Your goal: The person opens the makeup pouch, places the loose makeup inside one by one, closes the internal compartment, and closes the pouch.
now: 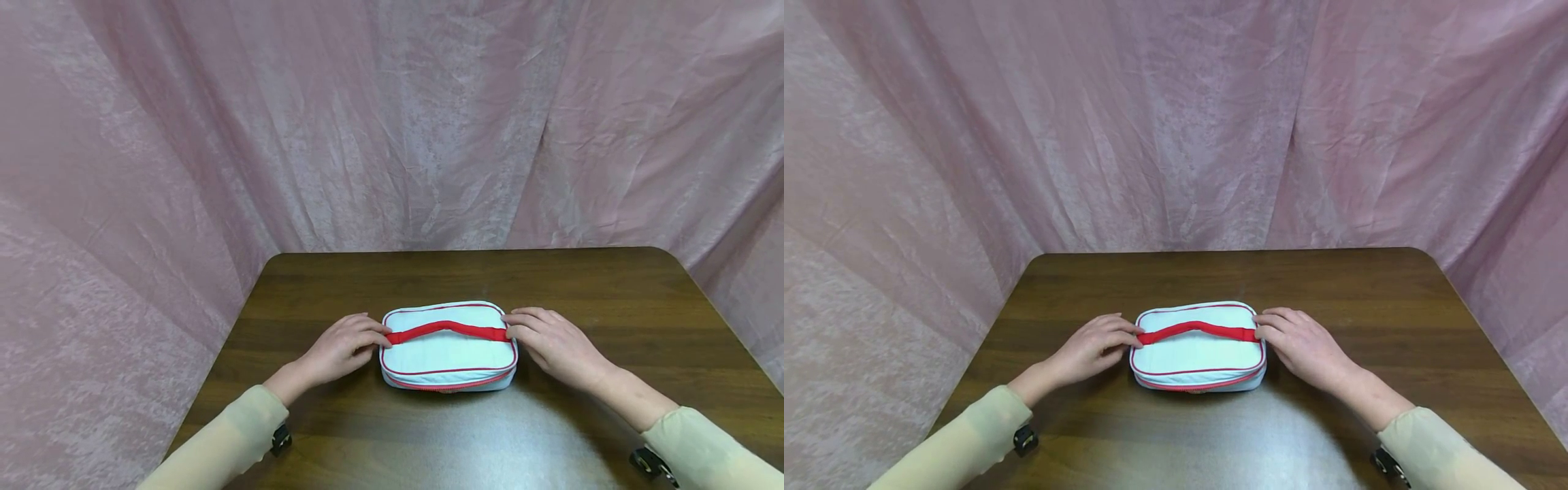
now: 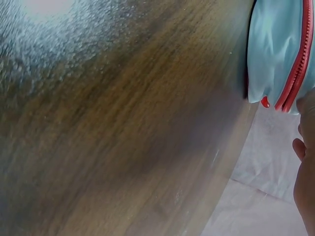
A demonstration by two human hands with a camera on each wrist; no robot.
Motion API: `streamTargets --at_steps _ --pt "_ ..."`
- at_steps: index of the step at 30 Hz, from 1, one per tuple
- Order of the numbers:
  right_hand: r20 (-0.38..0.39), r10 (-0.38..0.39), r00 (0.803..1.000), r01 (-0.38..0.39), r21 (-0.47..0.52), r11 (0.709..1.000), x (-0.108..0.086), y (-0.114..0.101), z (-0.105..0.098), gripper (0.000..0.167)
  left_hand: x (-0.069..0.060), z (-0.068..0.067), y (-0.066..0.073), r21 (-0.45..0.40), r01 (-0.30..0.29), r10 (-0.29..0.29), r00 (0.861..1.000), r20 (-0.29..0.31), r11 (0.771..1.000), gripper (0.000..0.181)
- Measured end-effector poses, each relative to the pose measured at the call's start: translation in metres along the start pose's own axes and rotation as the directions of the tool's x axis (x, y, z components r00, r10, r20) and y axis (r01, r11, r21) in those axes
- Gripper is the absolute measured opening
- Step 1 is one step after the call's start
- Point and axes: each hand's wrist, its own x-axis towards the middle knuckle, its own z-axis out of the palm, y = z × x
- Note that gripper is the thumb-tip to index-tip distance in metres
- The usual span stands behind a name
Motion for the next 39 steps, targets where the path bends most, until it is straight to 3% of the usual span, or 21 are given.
streamTargets --at_steps 7,10,14,17,22,29,31,33,36,39 --pt "0.069 0.098 0.993 -0.102 0.061 0.993 -0.004 -0.002 -0.004 0.036 0.011 -0.006 0.007 0.007 0.045 -0.044 0.996 -0.08 0.999 0.027" --pt "0.065 0.118 0.991 -0.122 0.073 0.99 -0.005 -0.003 -0.007 0.044 0.023 -0.012 0.014 0.042 0.104 -0.1 0.991 -0.093 0.994 0.03" --pt "0.059 0.145 0.988 -0.149 0.084 0.985 -0.005 -0.004 -0.009 0.05 0.046 -0.019 0.029 0.06 0.198 -0.195 0.98 -0.052 0.978 0.038" --pt "0.066 0.163 0.984 -0.168 0.092 0.981 -0.006 -0.003 -0.01 0.05 0.067 -0.021 0.042 0.075 0.233 -0.234 0.972 -0.002 0.97 0.044" --pt "0.068 0.181 0.981 -0.189 0.125 0.974 -0.004 -0.004 -0.009 0.05 0.095 -0.015 0.059 0.125 0.215 -0.225 0.972 0.072 0.969 0.045" --pt "0.043 0.258 0.965 -0.261 0.22 0.94 0.005 0.0 -0.012 0.052 0.109 -0.005 0.068 0.169 0.204 -0.221 0.971 0.089 0.964 0.033" --pt "0.047 0.31 0.95 -0.312 0.232 0.921 0.01 0.004 -0.013 0.048 0.111 -0.004 0.068 0.176 0.197 -0.214 0.974 0.08 0.964 0.028" --pt "0.081 0.379 0.922 -0.387 0.246 0.889 0.016 0.01 -0.014 0.043 0.112 -0.003 0.069 0.18 0.19 -0.204 0.977 0.067 0.965 0.024" --pt "0.211 0.472 0.856 -0.516 0.298 0.803 0.027 0.021 -0.015 0.037 0.113 -0.002 0.07 0.178 0.184 -0.196 0.979 0.052 0.967 0.021" --pt "0.375 0.49 0.787 -0.612 0.379 0.694 0.039 0.035 -0.014 0.036 0.114 0.0 0.071 0.173 0.18 -0.191 0.98 0.051 0.968 0.021"
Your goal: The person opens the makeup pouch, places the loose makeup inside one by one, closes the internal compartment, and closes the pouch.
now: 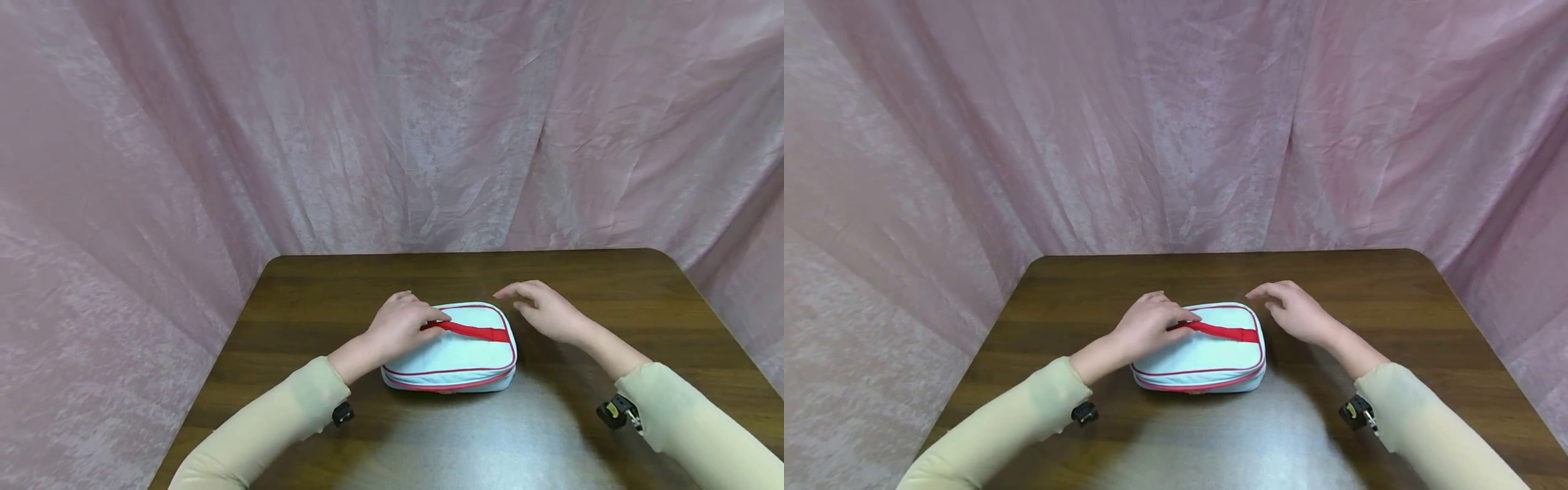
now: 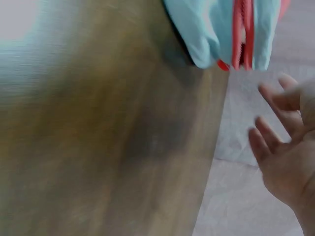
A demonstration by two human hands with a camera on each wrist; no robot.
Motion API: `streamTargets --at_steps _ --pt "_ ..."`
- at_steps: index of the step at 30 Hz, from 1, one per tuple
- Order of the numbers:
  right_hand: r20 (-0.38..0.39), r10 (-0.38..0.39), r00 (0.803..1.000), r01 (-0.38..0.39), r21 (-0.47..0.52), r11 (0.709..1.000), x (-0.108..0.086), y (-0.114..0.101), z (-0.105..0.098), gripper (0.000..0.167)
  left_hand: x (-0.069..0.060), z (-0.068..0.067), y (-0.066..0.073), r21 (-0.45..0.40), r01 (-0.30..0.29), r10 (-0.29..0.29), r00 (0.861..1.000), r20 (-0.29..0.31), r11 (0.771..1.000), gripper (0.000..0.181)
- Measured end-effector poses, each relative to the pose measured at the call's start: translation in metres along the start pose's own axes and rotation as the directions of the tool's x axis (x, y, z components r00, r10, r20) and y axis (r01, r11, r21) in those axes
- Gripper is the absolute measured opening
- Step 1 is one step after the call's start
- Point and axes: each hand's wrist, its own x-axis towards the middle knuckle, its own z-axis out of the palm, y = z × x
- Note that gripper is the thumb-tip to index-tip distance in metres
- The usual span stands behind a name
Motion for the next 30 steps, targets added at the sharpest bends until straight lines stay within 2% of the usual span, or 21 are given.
streamTargets --at_steps 2,5,11,21,24,30 --pt "0.097 0.031 0.995 -0.039 0.078 0.996 0.011 0.003 -0.003 0.037 0.0 0.001 0.0 0.003 0.004 -0.004 1.0 0.0 1.0 0.02" --pt "0.21 0.048 0.977 -0.082 0.157 0.984 0.024 0.009 -0.006 0.041 0.001 0.001 0.001 0.006 0.007 -0.007 1.0 -0.001 1.0 0.021" --pt "0.34 0.048 0.939 -0.131 0.226 0.965 0.04 0.017 -0.004 0.048 0.001 0.003 0.001 0.002 0.012 -0.012 1.0 -0.007 1.0 0.02" --pt "0.427 0.059 0.902 -0.195 0.281 0.94 0.05 0.026 0.003 0.05 0.0 0.003 0.001 0.007 0.016 -0.016 1.0 -0.005 1.0 0.02" --pt "0.436 0.055 0.898 -0.197 0.287 0.938 0.051 0.027 0.006 0.048 0.0 0.004 0.001 0.011 0.022 -0.022 1.0 -0.001 1.0 0.021" --pt "0.427 0.044 0.903 -0.188 0.301 0.935 0.053 0.03 0.01 0.043 0.0 0.003 0.0 0.01 0.023 -0.023 1.0 -0.01 1.0 0.019"
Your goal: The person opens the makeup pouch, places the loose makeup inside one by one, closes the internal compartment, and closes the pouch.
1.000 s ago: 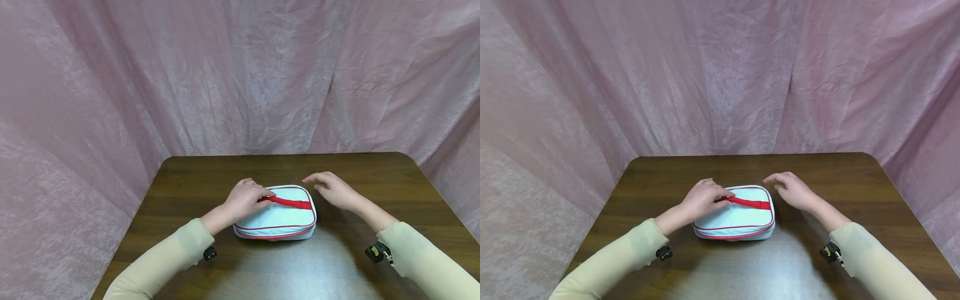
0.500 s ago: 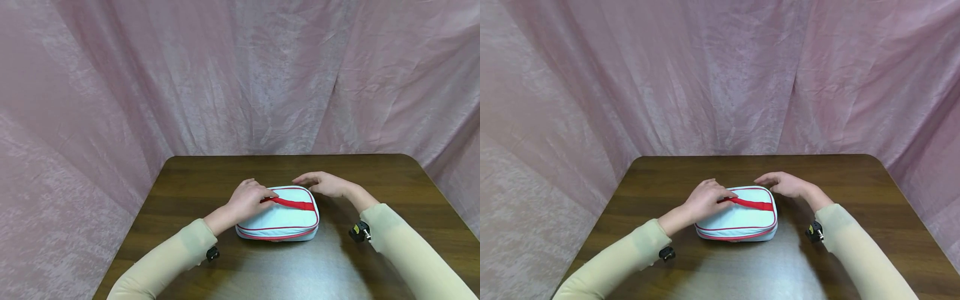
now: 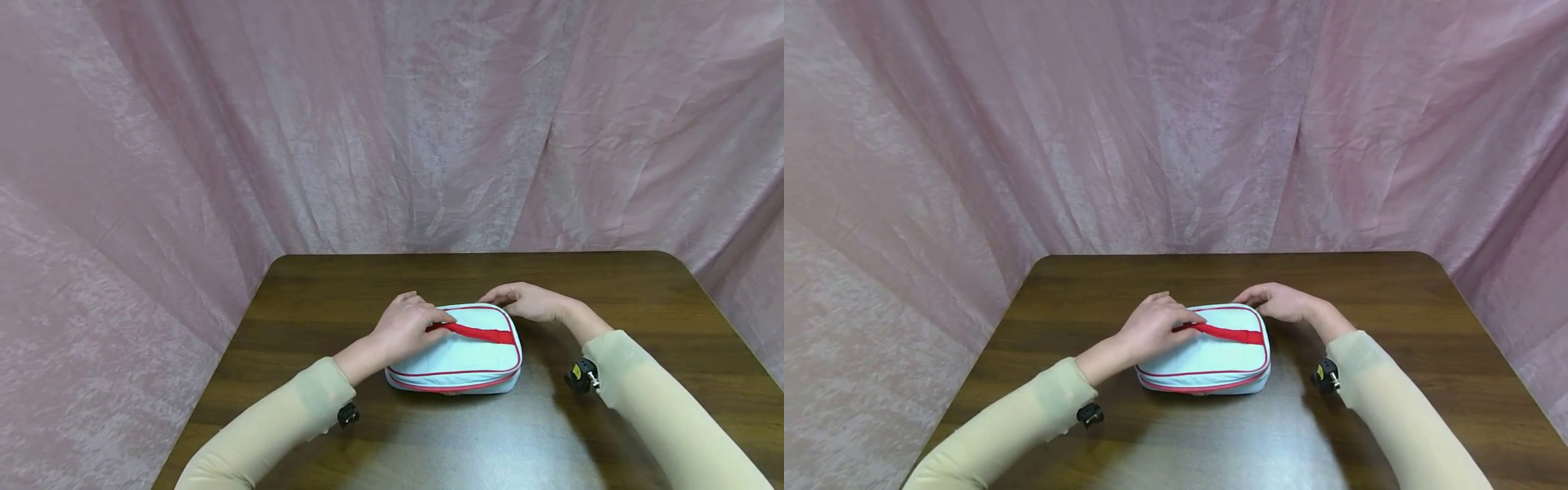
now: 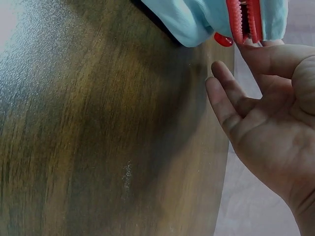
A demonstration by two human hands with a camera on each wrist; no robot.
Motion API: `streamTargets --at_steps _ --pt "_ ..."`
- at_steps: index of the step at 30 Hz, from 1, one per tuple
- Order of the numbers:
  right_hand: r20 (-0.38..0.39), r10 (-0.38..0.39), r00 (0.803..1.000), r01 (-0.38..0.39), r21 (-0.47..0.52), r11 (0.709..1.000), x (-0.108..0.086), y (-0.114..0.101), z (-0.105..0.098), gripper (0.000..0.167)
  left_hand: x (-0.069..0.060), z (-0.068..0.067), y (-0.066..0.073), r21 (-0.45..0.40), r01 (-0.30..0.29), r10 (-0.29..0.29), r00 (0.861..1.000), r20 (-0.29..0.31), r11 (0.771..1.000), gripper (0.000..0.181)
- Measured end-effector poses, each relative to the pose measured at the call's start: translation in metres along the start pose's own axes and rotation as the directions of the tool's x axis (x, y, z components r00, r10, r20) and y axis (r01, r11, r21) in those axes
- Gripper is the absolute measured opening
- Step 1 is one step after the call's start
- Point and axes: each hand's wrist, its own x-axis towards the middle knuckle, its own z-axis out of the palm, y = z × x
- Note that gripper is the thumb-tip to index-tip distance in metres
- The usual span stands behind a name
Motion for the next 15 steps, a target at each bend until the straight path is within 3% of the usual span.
streamTargets --at_steps 15 --pt "-0.062 0.026 0.998 -0.032 -0.098 0.995 -0.01 -0.004 0.002 0.03 -0.002 -0.003 0.0 -0.006 -0.003 0.003 1.0 0.004 1.0 0.02"
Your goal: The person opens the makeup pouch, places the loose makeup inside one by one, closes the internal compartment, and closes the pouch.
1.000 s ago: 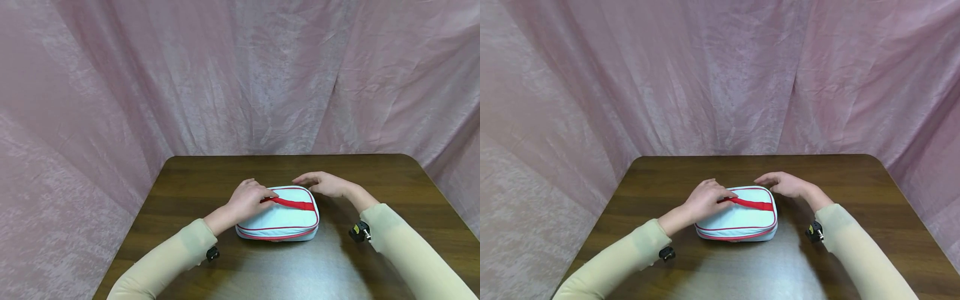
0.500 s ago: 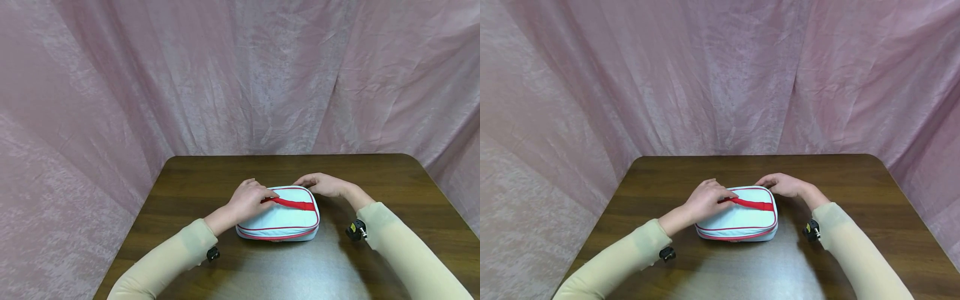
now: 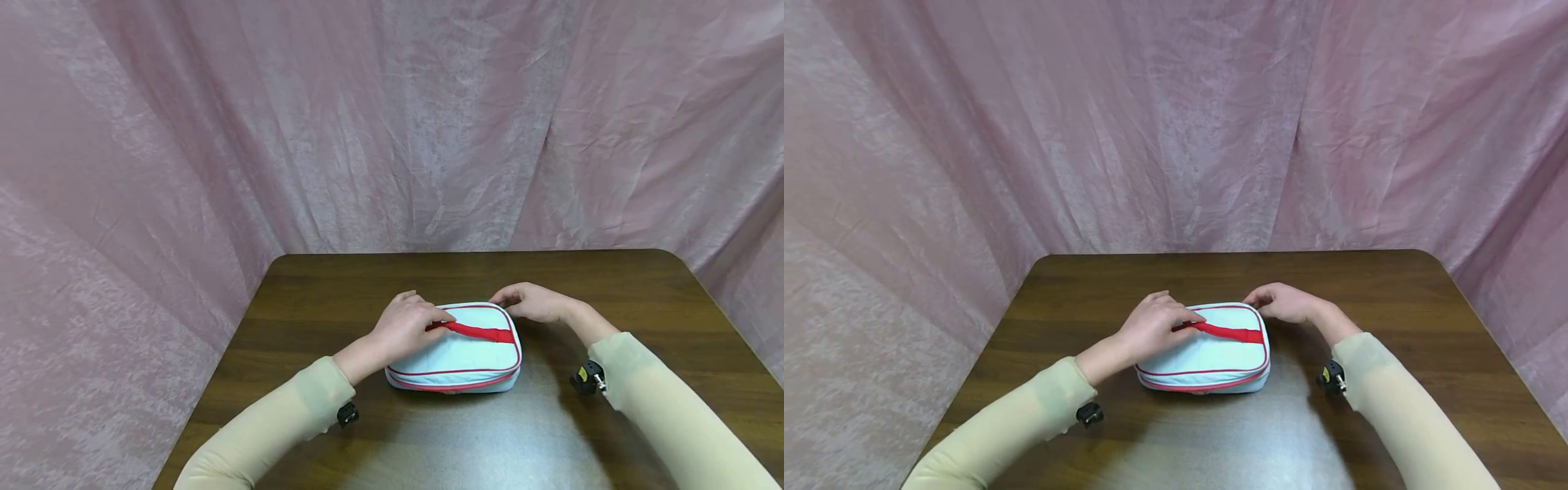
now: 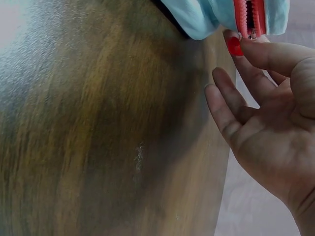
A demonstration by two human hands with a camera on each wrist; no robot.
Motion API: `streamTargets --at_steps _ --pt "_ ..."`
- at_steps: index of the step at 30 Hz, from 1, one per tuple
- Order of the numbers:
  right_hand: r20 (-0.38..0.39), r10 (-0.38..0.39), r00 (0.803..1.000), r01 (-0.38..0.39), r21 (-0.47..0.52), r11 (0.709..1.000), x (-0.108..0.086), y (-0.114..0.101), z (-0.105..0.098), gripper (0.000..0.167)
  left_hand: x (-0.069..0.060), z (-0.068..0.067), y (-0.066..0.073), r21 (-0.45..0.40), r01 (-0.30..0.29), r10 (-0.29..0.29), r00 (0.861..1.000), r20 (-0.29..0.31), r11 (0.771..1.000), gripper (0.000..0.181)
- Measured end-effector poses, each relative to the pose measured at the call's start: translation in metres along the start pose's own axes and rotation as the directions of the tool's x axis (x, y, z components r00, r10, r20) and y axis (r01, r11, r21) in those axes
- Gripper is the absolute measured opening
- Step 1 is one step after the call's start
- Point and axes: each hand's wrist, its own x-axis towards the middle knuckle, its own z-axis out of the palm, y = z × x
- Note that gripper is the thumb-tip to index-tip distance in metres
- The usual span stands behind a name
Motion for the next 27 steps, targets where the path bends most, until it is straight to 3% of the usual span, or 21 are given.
streamTargets --at_steps 14,21,27 --pt "-0.112 -0.012 0.994 0.005 -0.066 0.998 -0.001 0.005 0.007 0.016 0.003 0.001 0.002 0.062 -0.02 0.02 1.0 -0.002 0.998 0.024" --pt "-0.096 0.025 0.995 -0.029 -0.042 0.999 -0.003 0.003 0.01 0.024 0.003 0.001 0.003 0.069 -0.04 0.04 0.999 -0.001 0.997 0.019" --pt "-0.097 0.063 0.993 -0.066 -0.032 0.997 -0.007 0.002 0.01 0.026 0.003 0.0 0.005 0.07 -0.02 0.02 1.0 0.01 0.997 0.025"
